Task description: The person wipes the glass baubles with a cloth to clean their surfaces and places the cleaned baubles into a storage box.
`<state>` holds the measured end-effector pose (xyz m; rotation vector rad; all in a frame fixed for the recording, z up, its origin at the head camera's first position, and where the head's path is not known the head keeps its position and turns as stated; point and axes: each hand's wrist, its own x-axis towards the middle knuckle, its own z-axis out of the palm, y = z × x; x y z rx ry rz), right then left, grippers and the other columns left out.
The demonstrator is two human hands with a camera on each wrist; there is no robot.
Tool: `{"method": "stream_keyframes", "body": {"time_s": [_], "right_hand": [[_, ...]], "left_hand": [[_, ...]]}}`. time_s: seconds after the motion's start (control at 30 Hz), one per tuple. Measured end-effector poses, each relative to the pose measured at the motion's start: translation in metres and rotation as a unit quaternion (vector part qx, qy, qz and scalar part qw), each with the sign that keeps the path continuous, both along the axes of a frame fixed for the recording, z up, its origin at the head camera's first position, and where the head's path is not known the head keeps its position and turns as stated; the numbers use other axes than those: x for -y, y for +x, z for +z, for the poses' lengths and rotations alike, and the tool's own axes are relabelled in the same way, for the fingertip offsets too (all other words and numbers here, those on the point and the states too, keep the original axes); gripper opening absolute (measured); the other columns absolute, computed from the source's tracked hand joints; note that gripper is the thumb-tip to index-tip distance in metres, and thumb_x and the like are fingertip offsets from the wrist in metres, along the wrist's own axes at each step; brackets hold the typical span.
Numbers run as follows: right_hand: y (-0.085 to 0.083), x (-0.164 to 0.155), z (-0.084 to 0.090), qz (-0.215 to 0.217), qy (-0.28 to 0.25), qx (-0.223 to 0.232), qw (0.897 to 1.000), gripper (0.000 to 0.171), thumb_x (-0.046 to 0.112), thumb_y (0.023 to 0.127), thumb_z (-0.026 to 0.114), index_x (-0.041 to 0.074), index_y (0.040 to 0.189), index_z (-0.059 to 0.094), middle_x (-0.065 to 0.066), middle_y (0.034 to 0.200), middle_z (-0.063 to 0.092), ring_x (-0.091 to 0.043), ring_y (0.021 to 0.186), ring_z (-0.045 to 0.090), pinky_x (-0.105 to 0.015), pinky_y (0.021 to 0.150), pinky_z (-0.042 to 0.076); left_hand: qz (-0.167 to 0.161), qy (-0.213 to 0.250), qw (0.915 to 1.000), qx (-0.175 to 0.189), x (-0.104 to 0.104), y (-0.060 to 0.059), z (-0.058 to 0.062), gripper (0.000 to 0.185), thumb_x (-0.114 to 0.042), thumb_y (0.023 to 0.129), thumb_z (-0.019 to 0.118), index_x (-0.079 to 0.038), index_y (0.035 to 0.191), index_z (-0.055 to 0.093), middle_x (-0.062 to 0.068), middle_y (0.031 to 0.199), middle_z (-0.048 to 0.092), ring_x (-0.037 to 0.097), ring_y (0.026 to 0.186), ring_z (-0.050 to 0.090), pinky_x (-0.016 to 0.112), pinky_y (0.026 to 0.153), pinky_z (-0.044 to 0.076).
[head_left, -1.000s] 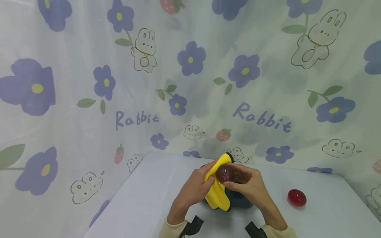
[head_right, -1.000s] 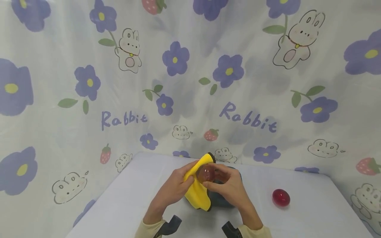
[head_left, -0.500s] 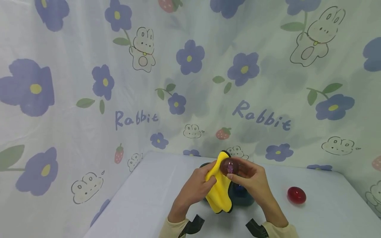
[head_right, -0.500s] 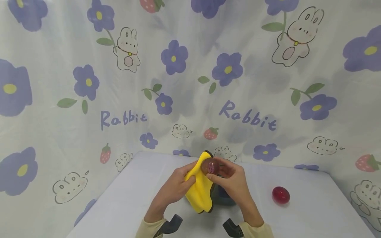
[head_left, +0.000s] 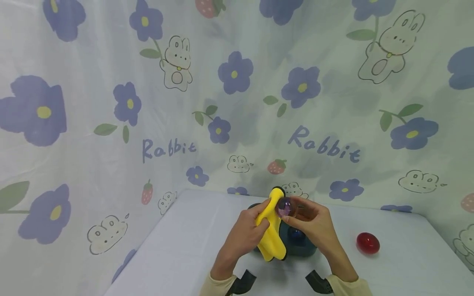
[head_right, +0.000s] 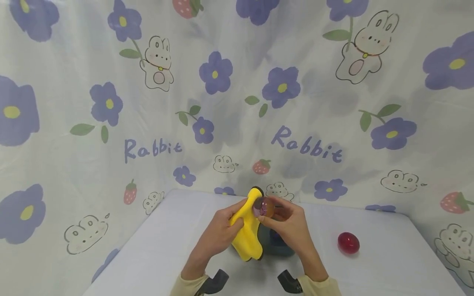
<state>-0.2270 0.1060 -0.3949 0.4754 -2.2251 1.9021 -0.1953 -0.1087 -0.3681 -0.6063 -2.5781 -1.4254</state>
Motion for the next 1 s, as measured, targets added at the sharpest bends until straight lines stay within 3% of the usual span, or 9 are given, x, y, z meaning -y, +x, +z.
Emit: {"method": "stream_keyframes", "body": {"time_s": [0.23, 0.5, 0.67, 0.83, 1.0], "right_hand": [[-0.0009, 0.0023, -0.0011, 0.0, 0.048, 0.005, 0.999, 0.06, 0.016, 0.08, 0.087, 0.006, 0.135, 0.066, -0.016, 0.111, 0.073, -0.012, 0.09, 0.073, -0.021, 0.082, 0.06], [-0.0007, 0.0053, -0.0047, 0.044, 0.071, -0.002, 0.996, 0.05, 0.018, 0.08, 0.087, 0.004, 0.125, 0.07, -0.014, 0.103, 0.073, -0.014, 0.078, 0.067, -0.025, 0.073, 0.06], [0.0017, 0.0057, -0.0032, 0.067, 0.08, -0.015, 0.994, 0.045, 0.018, 0.079, 0.087, 0.006, 0.12, 0.072, -0.011, 0.097, 0.073, -0.014, 0.074, 0.067, -0.027, 0.072, 0.059], [0.003, 0.0074, -0.0014, 0.087, 0.073, -0.034, 0.993, 0.043, 0.018, 0.08, 0.086, 0.005, 0.119, 0.073, -0.013, 0.095, 0.071, -0.013, 0.075, 0.066, -0.03, 0.073, 0.059], [0.0044, 0.0064, -0.0012, 0.113, 0.026, -0.024, 0.993, 0.046, 0.012, 0.084, 0.082, 0.002, 0.127, 0.07, -0.02, 0.11, 0.074, -0.013, 0.086, 0.074, -0.03, 0.077, 0.062]], "left_hand": [[0.025, 0.001, 0.9993, -0.028, 0.0009, 0.0027, 0.0016, 0.054, -0.008, 0.098, 0.05, -0.011, 0.152, 0.052, 0.009, 0.116, 0.07, 0.009, 0.077, 0.059, 0.021, 0.072, 0.053], [0.009, 0.004, 0.9981, -0.061, -0.0001, 0.0022, 0.0003, 0.054, -0.004, 0.097, 0.05, -0.009, 0.15, 0.054, 0.012, 0.126, 0.071, 0.006, 0.074, 0.056, 0.02, 0.071, 0.054], [0.008, -0.004, 0.998, -0.063, 0.0003, 0.0012, -0.0007, 0.053, -0.005, 0.097, 0.05, -0.012, 0.15, 0.056, 0.009, 0.128, 0.071, 0.006, 0.075, 0.057, 0.02, 0.071, 0.053], [0.009, -0.002, 0.9974, -0.071, 0.001, 0.0007, -0.0009, 0.051, -0.005, 0.099, 0.048, -0.012, 0.148, 0.057, 0.007, 0.132, 0.07, 0.006, 0.075, 0.057, 0.02, 0.072, 0.053], [-0.001, 0.007, 0.9976, -0.069, 0.0016, -0.0002, -0.001, 0.051, -0.004, 0.099, 0.048, -0.013, 0.148, 0.057, 0.005, 0.134, 0.07, 0.005, 0.072, 0.056, 0.02, 0.069, 0.052]]}}
